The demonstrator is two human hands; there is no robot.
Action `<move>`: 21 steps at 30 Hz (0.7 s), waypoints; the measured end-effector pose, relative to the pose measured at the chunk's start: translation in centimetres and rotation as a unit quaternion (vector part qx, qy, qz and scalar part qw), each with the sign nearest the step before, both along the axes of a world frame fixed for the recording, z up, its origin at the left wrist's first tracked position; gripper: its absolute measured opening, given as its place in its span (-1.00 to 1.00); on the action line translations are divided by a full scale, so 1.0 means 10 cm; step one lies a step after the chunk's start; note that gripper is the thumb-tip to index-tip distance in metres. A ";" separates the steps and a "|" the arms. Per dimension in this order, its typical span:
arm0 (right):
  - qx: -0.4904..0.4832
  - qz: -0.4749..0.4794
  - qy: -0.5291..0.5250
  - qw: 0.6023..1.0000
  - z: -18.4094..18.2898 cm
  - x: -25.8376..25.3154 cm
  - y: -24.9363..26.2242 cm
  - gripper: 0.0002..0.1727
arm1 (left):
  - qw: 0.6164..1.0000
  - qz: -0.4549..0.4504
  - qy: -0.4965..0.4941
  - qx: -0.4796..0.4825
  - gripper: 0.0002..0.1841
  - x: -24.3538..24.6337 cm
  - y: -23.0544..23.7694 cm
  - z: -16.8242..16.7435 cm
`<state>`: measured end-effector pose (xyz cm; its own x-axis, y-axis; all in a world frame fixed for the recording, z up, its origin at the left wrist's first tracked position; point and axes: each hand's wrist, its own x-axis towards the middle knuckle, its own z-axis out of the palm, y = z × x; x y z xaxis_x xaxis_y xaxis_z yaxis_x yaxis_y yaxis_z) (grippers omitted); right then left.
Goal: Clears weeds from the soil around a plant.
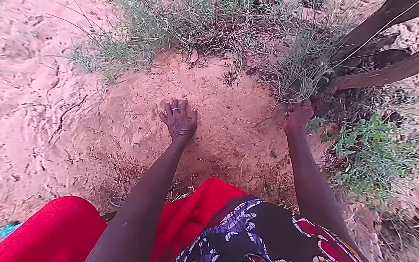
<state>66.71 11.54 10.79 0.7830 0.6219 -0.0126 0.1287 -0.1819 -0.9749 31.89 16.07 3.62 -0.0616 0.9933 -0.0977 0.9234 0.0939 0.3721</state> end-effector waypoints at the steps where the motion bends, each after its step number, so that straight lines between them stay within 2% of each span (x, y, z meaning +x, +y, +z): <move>1: 0.003 -0.007 0.004 1.000 0.04 -0.11 -0.14 -0.86 | 1.000 0.002 0.001 0.005 -0.39 0.00 0.01 0.00; 2: 0.013 -0.011 -0.013 1.000 0.08 -0.25 -0.31 -0.83 | 1.000 0.002 0.002 0.009 -0.40 -0.02 0.02 0.00; 4: 0.010 0.015 -0.130 0.991 0.07 -0.42 -0.66 -0.75 | 1.000 -0.002 -0.006 0.014 -0.39 -0.01 -0.01 0.00; 6: -0.014 0.033 -0.197 0.980 -0.01 -0.41 -0.73 -0.76 | 1.000 -0.003 -0.008 0.016 -0.37 0.00 0.00 0.03; 8: -0.068 0.046 -0.228 0.970 -0.01 -0.28 -0.63 -0.67 | 1.000 -0.001 0.000 0.012 -0.37 0.01 0.00 0.04; 10: -0.163 0.055 -0.235 0.957 0.16 -0.25 -0.39 -0.51 | 1.000 0.001 0.002 0.006 -0.37 -0.01 -0.01 0.05; 12: -0.242 0.065 -0.229 0.941 0.29 -0.24 -0.08 -0.52 | 1.000 -0.002 0.001 0.007 -0.38 0.00 0.00 0.06; 14: -0.289 0.090 -0.235 0.924 0.29 -0.20 0.18 -0.38 | 1.000 -0.002 0.002 0.010 -0.38 0.00 0.00 0.06; 15: -0.301 0.103 -0.256 0.913 0.26 -0.21 0.26 -0.38 | 1.000 -0.002 0.000 0.006 -0.38 0.00 0.00 0.07; 18: -0.290 0.139 -0.375 0.869 0.21 -0.33 0.31 -0.60 | 1.000 0.002 0.000 0.004 -0.38 0.00 -0.01 0.07; 20: -0.242 0.167 -0.409 0.864 0.16 -0.41 0.29 -0.61 | 1.000 0.003 0.002 0.001 -0.38 0.00 0.00 0.07; 21: -0.208 0.172 -0.406 0.873 0.11 -0.42 0.28 -0.60 | 1.000 0.003 0.004 0.002 -0.38 0.00 0.00 0.06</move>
<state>62.52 14.30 11.93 0.4060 0.8961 0.1791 0.8638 -0.3124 -0.3954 31.89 16.08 4.27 -0.0691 0.9932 -0.0933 0.9256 0.0987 0.3653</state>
